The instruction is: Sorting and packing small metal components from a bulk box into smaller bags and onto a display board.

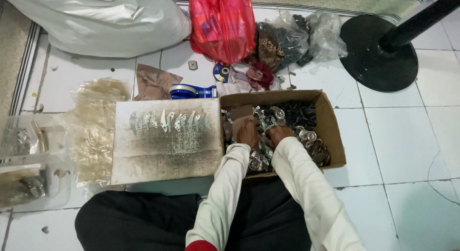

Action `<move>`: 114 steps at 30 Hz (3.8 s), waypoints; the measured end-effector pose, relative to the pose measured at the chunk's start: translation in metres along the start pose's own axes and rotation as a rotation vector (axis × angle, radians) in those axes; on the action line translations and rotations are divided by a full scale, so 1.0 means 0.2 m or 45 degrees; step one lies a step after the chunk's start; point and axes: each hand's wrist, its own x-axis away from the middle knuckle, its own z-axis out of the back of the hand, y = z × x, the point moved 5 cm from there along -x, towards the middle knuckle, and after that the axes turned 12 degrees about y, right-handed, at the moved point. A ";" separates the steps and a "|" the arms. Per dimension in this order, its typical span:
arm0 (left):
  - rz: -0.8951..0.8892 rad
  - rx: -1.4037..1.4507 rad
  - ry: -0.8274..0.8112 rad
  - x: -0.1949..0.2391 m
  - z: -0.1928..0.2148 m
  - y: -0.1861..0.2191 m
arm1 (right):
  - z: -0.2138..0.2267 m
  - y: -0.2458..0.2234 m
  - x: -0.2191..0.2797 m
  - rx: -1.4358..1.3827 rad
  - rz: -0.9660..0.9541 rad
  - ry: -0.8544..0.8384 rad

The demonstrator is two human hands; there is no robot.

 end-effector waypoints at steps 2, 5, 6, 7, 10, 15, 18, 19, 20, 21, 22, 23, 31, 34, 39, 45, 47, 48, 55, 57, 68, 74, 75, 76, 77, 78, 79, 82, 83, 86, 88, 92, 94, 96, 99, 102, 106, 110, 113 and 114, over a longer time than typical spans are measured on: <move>0.017 -0.096 0.059 -0.05 -0.25 -0.32 | -0.01 0.00 0.00 0.016 0.009 -0.015; 0.051 -0.203 0.115 -0.05 -0.27 -0.36 | 0.01 -0.04 0.01 0.032 0.014 -0.020; 0.069 -0.212 0.111 -0.04 -0.22 -0.29 | 0.02 -0.05 0.01 0.033 0.010 -0.009; 0.071 -0.213 0.110 -0.03 -0.22 -0.29 | 0.01 -0.05 0.01 0.032 0.009 -0.011; -0.123 -0.238 0.142 -0.05 -0.32 -0.35 | -0.03 -0.03 0.00 0.041 0.030 -0.011; -0.010 -0.129 -0.077 0.06 0.22 0.27 | 0.07 -0.01 0.10 -0.291 -0.183 -0.105; 0.095 -0.096 0.008 -0.09 0.04 -0.01 | -0.04 0.11 0.04 -0.401 -0.285 -0.083; 0.093 -0.094 0.010 -0.11 -0.01 -0.09 | -0.12 0.15 0.02 -0.399 -0.285 -0.080; 0.174 0.022 -0.005 -0.14 -0.06 -0.16 | -0.18 0.20 0.00 -0.499 -0.326 -0.032; 0.254 0.139 -0.020 -0.17 -0.11 -0.24 | -0.25 0.26 -0.02 -0.598 -0.366 0.017; 0.250 0.142 -0.018 -0.17 -0.11 -0.24 | -0.27 0.27 -0.03 -0.596 -0.365 0.021; 0.315 0.139 -0.049 -0.16 -0.12 -0.24 | -0.29 0.29 -0.03 -0.634 -0.398 0.046; 0.396 0.331 -0.127 -0.07 0.12 0.08 | -0.43 0.42 -0.03 -0.898 -0.518 0.172; 0.497 0.570 -0.223 0.04 0.30 0.36 | -0.23 0.29 0.06 -1.341 -0.714 0.312; 0.721 0.982 -0.214 0.07 0.36 0.46 | 0.11 0.11 0.11 -0.754 -0.424 0.432; 0.772 0.993 -0.119 0.01 0.20 0.23 | 0.04 0.07 0.09 -0.854 -0.467 0.427; 0.698 0.901 -0.098 -0.01 0.22 0.25 | 0.13 0.05 0.15 -0.932 -0.501 0.426; 0.631 0.810 -0.079 -0.01 0.23 0.26 | 0.16 0.04 0.19 -1.008 -0.538 0.419; 0.692 0.951 -0.121 0.05 0.29 0.35 | 0.04 0.08 0.18 -1.199 -0.578 0.518; 0.721 1.058 -0.175 0.08 0.32 0.38 | 0.03 0.10 0.17 -1.263 -0.666 0.515; 0.574 1.188 -0.216 0.21 0.60 0.54 | 0.24 -0.11 0.39 -1.983 -0.817 0.714; 0.616 1.093 -0.179 0.26 0.65 0.43 | 0.19 -0.24 0.37 -2.051 -0.722 0.638; 0.632 1.100 -0.154 0.28 0.67 0.45 | 0.22 -0.29 0.39 -2.059 -0.732 0.630; 0.631 1.101 -0.143 0.30 0.68 0.45 | 0.24 -0.32 0.40 -2.059 -0.722 0.622; 0.618 1.097 -0.117 0.32 0.69 0.45 | 0.26 -0.34 0.42 -2.066 -0.720 0.632; 0.605 1.095 -0.089 0.32 0.70 0.45 | 0.29 -0.36 0.43 -2.071 -0.717 0.641; 0.604 1.098 -0.076 0.34 0.74 0.48 | 0.30 -0.38 0.42 -2.069 -0.706 0.633; 0.579 1.137 -0.114 0.36 0.77 0.49 | 0.30 -0.38 0.42 -2.068 -0.715 0.643; 0.562 1.150 -0.106 0.35 0.75 0.43 | 0.27 -0.37 0.40 -2.065 -0.707 0.631; 0.575 1.166 -0.060 0.32 0.69 0.34 | 0.22 -0.34 0.37 -2.077 -0.704 0.623; 0.601 1.171 -0.016 0.31 0.69 0.33 | 0.20 -0.33 0.37 -2.090 -0.702 0.625; 0.608 1.085 0.041 0.33 0.78 0.41 | 0.14 -0.28 0.33 -2.052 -0.674 0.685; 0.605 1.042 0.083 0.36 0.85 0.45 | 0.14 -0.29 0.34 -2.047 -0.644 0.702; 0.600 0.848 0.159 0.38 0.93 0.46 | 0.23 -0.32 0.39 -2.040 -0.637 0.739; 0.490 0.739 0.141 0.38 1.11 0.47 | 0.22 -0.35 0.38 -2.004 -0.594 0.743; 0.485 0.683 0.202 0.43 1.28 0.40 | 0.22 -0.41 0.37 -1.998 -0.576 0.688; 0.508 0.596 0.277 0.43 1.54 0.20 | 0.22 -0.62 0.32 -2.017 -0.545 0.665; 0.550 0.326 0.424 0.43 1.79 -0.12 | 0.29 -1.02 0.23 -1.897 -0.468 0.498; 0.608 0.179 0.540 0.48 2.03 -0.18 | 0.27 -1.35 0.11 -1.765 -0.400 0.370; 0.629 0.103 0.599 0.50 2.11 -0.19 | 0.25 -1.46 0.06 -1.770 -0.377 0.314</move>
